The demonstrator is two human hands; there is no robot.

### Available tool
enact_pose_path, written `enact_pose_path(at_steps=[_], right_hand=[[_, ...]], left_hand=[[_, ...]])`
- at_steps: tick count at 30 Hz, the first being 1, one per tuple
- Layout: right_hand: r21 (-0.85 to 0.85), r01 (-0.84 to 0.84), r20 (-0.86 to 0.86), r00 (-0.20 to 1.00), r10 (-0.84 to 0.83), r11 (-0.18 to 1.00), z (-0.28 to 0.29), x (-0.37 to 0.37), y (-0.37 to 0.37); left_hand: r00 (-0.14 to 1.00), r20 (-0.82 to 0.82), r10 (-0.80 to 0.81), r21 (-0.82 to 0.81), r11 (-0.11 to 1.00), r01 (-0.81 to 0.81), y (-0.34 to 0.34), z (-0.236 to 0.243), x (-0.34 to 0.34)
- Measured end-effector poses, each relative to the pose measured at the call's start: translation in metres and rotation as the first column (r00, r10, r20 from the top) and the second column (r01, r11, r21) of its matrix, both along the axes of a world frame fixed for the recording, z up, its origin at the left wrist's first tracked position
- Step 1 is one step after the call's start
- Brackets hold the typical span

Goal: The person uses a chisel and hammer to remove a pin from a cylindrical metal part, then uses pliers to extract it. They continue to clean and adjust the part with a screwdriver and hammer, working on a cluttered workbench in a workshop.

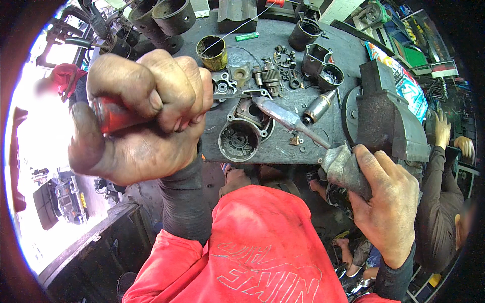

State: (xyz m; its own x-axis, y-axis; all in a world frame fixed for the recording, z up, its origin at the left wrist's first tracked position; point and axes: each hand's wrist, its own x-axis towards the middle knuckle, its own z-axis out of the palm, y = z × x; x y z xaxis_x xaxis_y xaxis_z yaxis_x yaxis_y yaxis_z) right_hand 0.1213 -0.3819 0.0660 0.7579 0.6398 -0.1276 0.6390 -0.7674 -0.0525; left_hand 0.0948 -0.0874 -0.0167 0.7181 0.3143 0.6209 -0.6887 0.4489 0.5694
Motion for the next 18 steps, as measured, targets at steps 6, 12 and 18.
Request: enact_pose_path(at_steps=[6, 12, 18], right_hand=[[0.028, 0.000, 0.014, 1.000, 0.000, 1.000, -0.005, -0.002, -0.004], [0.046, 0.007, 0.009, 1.000, -0.007, 0.999, -0.004, -0.002, -0.004], [0.044, -0.005, -0.002, 1.000, 0.005, 0.999, -0.004, -0.001, -0.003]], left_hand=[[0.985, -0.023, 0.171, 0.159, 0.973, -0.165, -0.007, -0.001, -0.011], [0.979, -0.008, 0.205, -0.018, 0.979, -0.205, -0.015, -0.005, -0.017], [0.980, 0.076, 0.182, -0.086, 0.981, -0.175, 0.000, -0.010, -0.010]])
